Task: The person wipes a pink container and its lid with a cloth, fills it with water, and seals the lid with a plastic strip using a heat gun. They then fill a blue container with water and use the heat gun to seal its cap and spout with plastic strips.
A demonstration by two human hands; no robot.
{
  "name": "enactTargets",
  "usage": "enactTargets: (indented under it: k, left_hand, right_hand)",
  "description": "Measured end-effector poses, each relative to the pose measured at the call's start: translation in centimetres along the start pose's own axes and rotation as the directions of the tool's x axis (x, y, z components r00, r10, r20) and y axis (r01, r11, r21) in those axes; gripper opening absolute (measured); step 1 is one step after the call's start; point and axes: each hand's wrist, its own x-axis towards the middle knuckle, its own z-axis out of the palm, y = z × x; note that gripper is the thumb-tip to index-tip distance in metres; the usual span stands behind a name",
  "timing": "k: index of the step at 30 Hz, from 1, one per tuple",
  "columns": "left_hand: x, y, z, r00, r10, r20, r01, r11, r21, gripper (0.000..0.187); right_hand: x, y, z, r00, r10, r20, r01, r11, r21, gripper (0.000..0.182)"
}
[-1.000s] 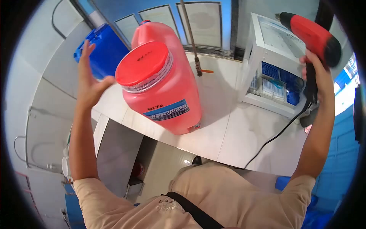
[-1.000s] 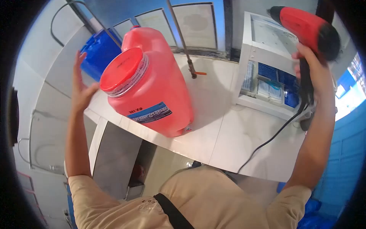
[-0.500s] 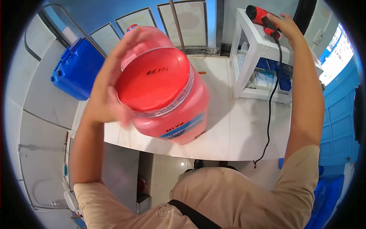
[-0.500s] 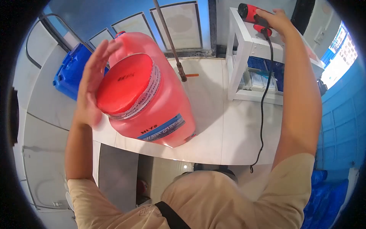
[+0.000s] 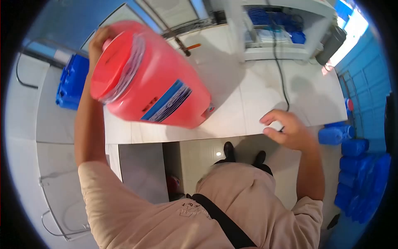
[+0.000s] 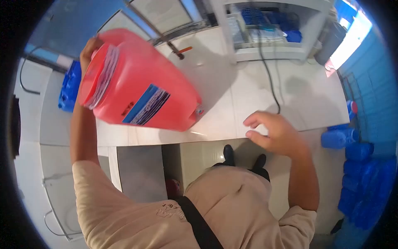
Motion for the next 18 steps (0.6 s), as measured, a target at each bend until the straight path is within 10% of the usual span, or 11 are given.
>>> enactTargets:
  k: [8, 13, 15, 18]
  left_hand:
    - [-3.1, 13.9, -2.9, 0.995, -0.081, 0.051, 0.066, 0.967, 0.245, 0.026]
    - [-5.6, 26.2, -7.3, 0.928, -0.084, 0.362, -0.068, 0.919, 0.388, 0.020]
    - [-4.2, 34.5, -7.3, 0.836, -0.192, 0.513, 0.029, 0.951, 0.309, 0.017]
    - [-3.5, 41.3, -7.0, 0.592, -0.397, 0.702, 0.284, 0.917, 0.280, 0.015]
  right_hand:
    - [-6.0, 12.2, 8.2, 0.927, 0.035, 0.372, -0.106, 0.979, 0.173, 0.042]
    - [-9.6, 16.5, 16.1, 0.882, 0.093, 0.462, -0.317, 0.841, 0.438, 0.070]
    - [-12.1, 16.3, 18.0, 0.956, -0.032, 0.292, -0.271, 0.287, 0.919, 0.084]
    - [-15.4, 18.0, 16.8, 0.942, -0.052, 0.331, -0.310, 0.244, 0.919, 0.088]
